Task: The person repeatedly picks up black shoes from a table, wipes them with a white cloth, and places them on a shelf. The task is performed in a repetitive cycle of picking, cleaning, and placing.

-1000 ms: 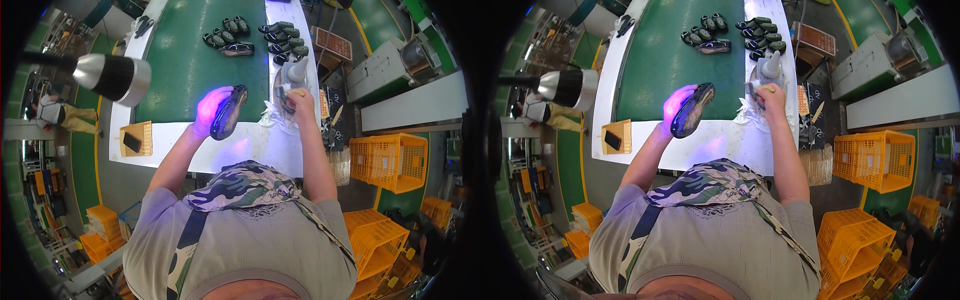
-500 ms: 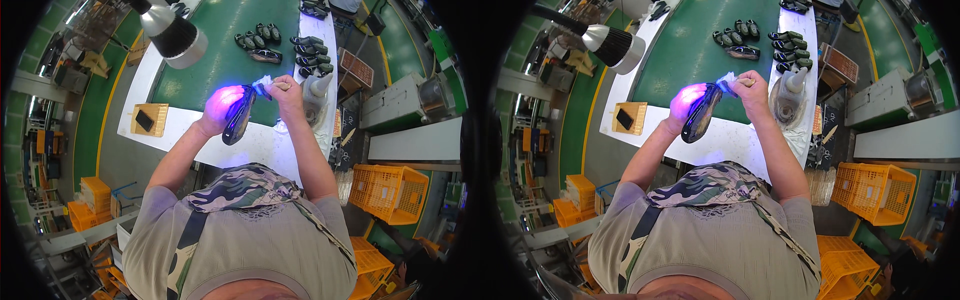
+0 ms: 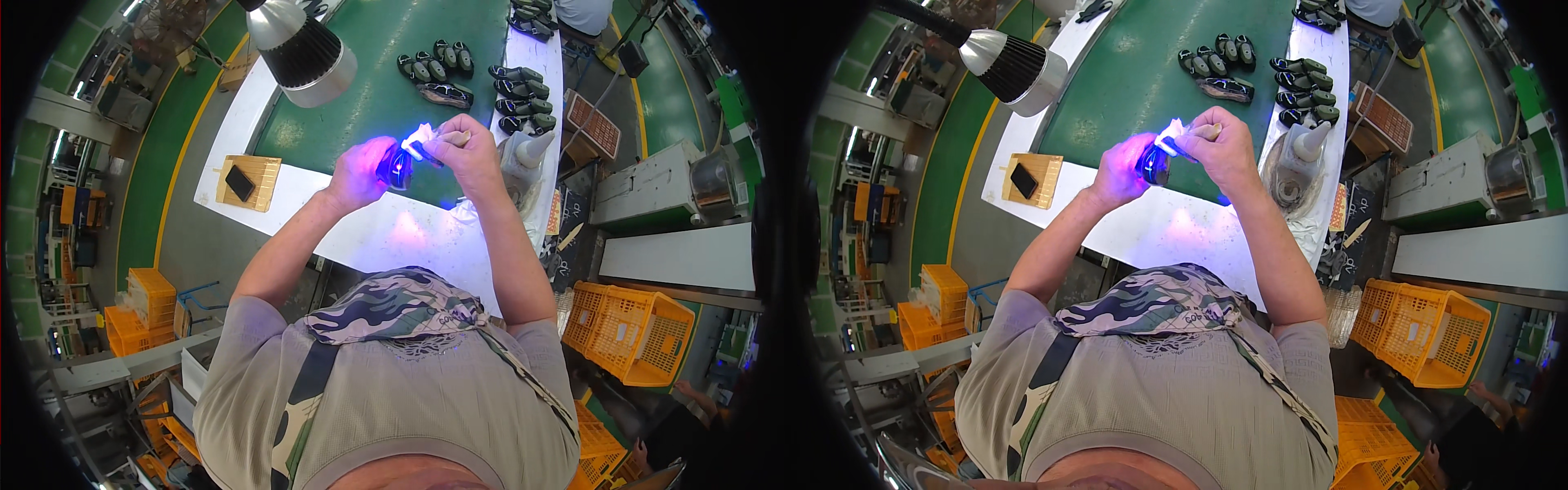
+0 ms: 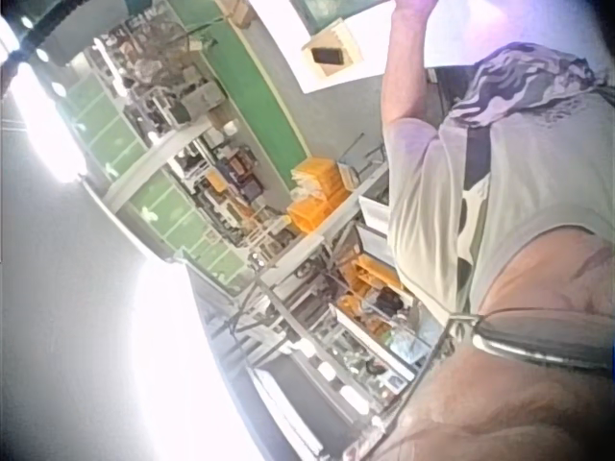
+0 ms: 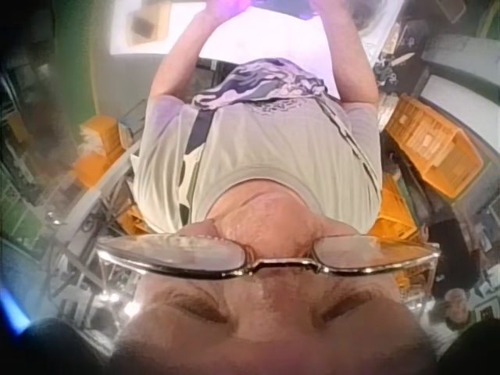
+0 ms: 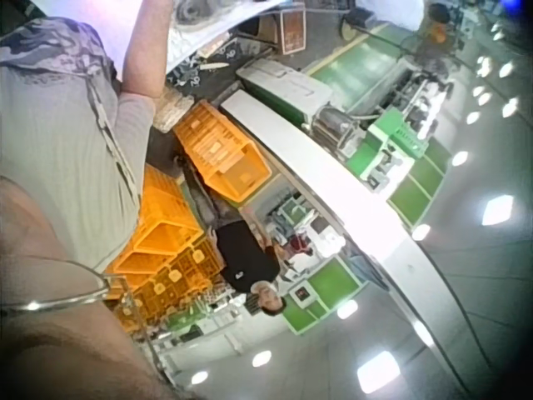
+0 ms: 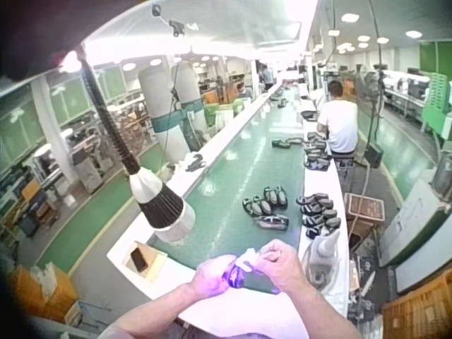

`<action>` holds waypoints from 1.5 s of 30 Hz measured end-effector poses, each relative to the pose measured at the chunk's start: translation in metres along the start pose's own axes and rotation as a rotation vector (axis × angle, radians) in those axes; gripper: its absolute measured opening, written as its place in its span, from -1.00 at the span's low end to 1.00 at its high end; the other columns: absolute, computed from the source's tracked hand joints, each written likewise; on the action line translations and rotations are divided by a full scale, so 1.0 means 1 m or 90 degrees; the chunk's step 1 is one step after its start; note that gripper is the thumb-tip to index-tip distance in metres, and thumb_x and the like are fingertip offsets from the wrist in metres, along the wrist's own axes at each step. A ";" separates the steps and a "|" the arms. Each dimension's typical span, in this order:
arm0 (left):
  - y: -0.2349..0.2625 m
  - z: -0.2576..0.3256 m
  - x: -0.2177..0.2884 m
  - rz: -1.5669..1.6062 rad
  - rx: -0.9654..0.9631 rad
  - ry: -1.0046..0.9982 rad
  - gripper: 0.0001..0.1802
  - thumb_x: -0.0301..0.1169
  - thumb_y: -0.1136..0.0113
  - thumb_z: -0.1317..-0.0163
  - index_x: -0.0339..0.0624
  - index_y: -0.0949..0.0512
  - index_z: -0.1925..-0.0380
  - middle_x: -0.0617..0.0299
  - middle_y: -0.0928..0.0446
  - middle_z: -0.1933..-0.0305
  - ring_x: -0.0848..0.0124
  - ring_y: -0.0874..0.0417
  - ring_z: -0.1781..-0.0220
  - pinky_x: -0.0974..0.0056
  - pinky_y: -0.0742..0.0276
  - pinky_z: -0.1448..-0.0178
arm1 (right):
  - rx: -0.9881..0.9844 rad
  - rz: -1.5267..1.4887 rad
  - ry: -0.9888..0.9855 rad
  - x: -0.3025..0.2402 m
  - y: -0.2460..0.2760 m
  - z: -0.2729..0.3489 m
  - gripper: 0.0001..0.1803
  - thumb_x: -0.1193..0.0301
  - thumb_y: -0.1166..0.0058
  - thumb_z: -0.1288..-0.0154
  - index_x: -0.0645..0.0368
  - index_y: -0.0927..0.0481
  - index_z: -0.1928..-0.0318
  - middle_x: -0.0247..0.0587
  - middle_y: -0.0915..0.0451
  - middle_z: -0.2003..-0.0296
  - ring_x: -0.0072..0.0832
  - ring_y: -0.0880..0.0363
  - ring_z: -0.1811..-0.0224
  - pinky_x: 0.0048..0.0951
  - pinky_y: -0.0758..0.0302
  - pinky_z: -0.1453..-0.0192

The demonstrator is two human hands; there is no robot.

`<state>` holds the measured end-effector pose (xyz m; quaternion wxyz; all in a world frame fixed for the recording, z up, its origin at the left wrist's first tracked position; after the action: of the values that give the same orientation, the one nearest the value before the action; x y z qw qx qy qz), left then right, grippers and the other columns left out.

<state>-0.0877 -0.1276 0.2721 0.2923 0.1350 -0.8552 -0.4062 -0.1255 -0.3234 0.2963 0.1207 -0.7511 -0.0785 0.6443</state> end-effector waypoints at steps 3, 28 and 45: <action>0.000 -0.001 0.000 0.044 -0.083 0.058 -0.53 -0.51 -0.40 0.11 -0.15 -0.55 0.09 0.15 -0.63 0.22 0.26 -0.69 0.24 0.28 -0.62 0.13 | 0.011 0.112 0.017 -0.002 0.005 -0.009 -0.80 0.52 -0.32 -0.05 0.22 -0.51 0.38 -0.39 -0.54 0.51 -0.72 -0.46 0.49 -0.61 -0.41 0.42; -0.004 0.033 -0.029 0.734 -0.272 0.506 -0.34 -0.44 -0.51 0.20 -0.28 -0.50 -0.01 0.30 -0.60 0.16 0.47 -0.60 0.11 0.34 -0.49 -0.09 | -0.165 0.094 0.090 0.041 -0.003 -0.022 -0.79 0.64 -0.26 -0.05 0.25 -0.45 0.39 -0.11 -0.60 0.25 -0.53 -0.58 0.19 -0.48 -0.55 0.09; -0.009 0.038 -0.022 0.879 -0.095 0.625 -0.31 -0.32 -0.41 0.05 -0.32 -0.41 -0.12 0.14 -0.54 0.00 0.31 -0.58 -0.06 0.20 -0.43 -0.28 | -0.311 0.029 -0.010 0.058 0.015 -0.002 -0.80 0.61 -0.26 -0.05 0.23 -0.45 0.41 -0.13 -0.53 0.26 -0.49 -0.54 0.13 -0.45 -0.52 0.04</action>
<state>-0.0936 -0.0994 0.2371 0.8205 -0.2754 -0.4933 -0.0874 -0.1147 -0.3217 0.2372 -0.0798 -0.7547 -0.2161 0.6143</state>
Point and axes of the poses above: each hand's wrist, its own z-axis away from the middle knuckle, its own y-axis out of the back of the hand, x = y × z, the point moved 3 cm from there along -z, towards the middle knuckle
